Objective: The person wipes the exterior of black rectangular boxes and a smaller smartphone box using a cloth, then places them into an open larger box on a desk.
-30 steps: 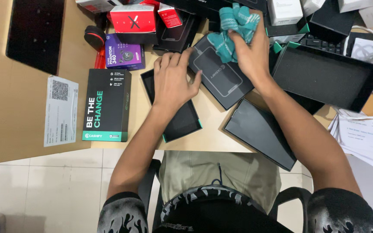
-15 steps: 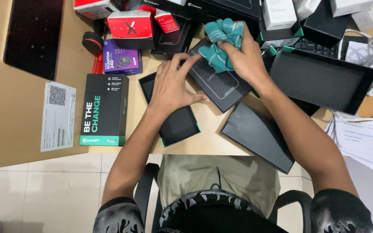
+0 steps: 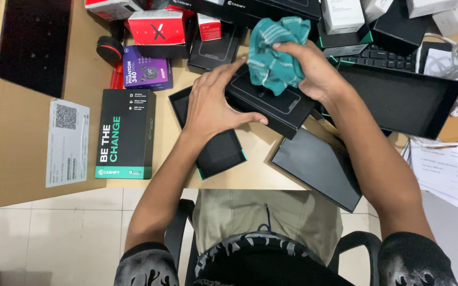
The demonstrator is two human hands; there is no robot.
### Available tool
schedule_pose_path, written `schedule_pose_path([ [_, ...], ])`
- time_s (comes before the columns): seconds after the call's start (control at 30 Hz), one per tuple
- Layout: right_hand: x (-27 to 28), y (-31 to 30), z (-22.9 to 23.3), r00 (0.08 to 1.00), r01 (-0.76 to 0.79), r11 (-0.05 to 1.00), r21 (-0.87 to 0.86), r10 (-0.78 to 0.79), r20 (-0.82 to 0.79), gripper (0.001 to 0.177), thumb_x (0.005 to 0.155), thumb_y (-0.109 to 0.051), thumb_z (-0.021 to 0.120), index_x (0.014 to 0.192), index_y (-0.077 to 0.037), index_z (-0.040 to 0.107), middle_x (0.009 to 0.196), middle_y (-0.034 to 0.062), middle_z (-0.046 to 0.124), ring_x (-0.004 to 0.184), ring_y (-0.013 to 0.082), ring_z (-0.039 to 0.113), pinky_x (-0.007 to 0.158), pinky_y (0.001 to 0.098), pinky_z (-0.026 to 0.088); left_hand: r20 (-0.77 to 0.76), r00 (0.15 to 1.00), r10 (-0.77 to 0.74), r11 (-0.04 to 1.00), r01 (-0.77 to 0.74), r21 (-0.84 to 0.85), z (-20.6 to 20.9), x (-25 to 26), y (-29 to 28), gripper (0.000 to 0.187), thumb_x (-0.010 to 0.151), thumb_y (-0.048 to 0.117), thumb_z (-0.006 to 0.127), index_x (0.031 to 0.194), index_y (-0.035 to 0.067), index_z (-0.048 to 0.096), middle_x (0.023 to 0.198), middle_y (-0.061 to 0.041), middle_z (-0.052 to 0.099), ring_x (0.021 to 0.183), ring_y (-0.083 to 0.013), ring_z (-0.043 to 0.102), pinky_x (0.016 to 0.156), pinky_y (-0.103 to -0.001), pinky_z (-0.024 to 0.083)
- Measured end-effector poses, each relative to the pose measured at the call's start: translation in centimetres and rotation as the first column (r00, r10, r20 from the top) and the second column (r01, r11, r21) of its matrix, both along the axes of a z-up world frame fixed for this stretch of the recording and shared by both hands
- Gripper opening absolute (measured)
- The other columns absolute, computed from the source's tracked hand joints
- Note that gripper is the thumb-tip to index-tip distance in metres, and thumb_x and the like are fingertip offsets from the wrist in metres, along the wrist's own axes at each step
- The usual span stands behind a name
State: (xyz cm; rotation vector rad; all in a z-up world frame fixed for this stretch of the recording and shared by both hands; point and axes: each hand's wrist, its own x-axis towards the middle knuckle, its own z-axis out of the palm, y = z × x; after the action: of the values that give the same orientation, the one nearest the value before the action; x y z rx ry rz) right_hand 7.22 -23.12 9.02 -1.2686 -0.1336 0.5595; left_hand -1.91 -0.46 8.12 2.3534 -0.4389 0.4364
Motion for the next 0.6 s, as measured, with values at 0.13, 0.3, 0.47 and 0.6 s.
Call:
schedule_pose_path([
  [0.13,-0.2,0.3,-0.4,1.000,0.025,1.000,-0.005,-0.025,0.018,0.032,0.094,-0.020,0.066,0.122,-0.005,0.063,0.113,0.0045,0.072,0.104,0.0162,0.073,0.090,0.0355,0.062,-0.030,0.999,0.017,0.999,-0.018,-0.045,-0.1,-0.2,-0.2,0.120,0.050,0.067,0.099,0.147,0.012,0.054,0.136,-0.014,0.062,0.126,-0.0332,0.062,0.108,-0.048,0.048],
  [0.3,-0.1,0.0,-1.8,0.990,0.134,0.978,0.158,-0.125,-0.068,0.030,0.094,-0.025,0.065,0.117,-0.005,0.067,0.110,0.0053,0.073,0.100,0.0174,0.073,0.091,0.0341,0.058,0.147,0.989,0.009,0.974,0.025,-0.226,-0.5,-0.8,-0.6,0.121,0.054,0.053,0.109,0.154,0.020,0.050,0.151,-0.013,0.041,0.136,-0.0278,0.057,0.116,-0.045,0.056],
  [0.47,-0.7,0.8,-3.6,0.970,0.244,0.911,0.332,-0.222,-0.104,0.026,0.097,-0.025,0.065,0.114,-0.004,0.067,0.106,0.0065,0.072,0.098,0.0195,0.071,0.094,0.0361,0.056,0.010,0.967,-0.254,0.554,0.154,-0.818,-1.8,-0.6,-0.8,0.127,0.080,0.046,0.096,0.158,0.020,-0.001,0.156,-0.012,0.029,0.140,-0.0302,0.049,0.111,-0.039,0.059],
  [0.6,-2.9,2.4,-4.0,0.947,0.210,0.949,0.236,-0.258,0.194,0.022,0.100,-0.019,0.065,0.116,-0.005,0.066,0.107,0.0052,0.068,0.100,0.0177,0.066,0.095,0.0338,0.054,-0.159,0.877,-0.453,0.231,-0.056,-0.971,-4.4,0.7,0.0,0.083,0.099,0.046,0.073,0.161,0.010,0.031,0.149,-0.015,0.051,0.136,-0.0242,0.057,0.111,-0.031,0.056],
])
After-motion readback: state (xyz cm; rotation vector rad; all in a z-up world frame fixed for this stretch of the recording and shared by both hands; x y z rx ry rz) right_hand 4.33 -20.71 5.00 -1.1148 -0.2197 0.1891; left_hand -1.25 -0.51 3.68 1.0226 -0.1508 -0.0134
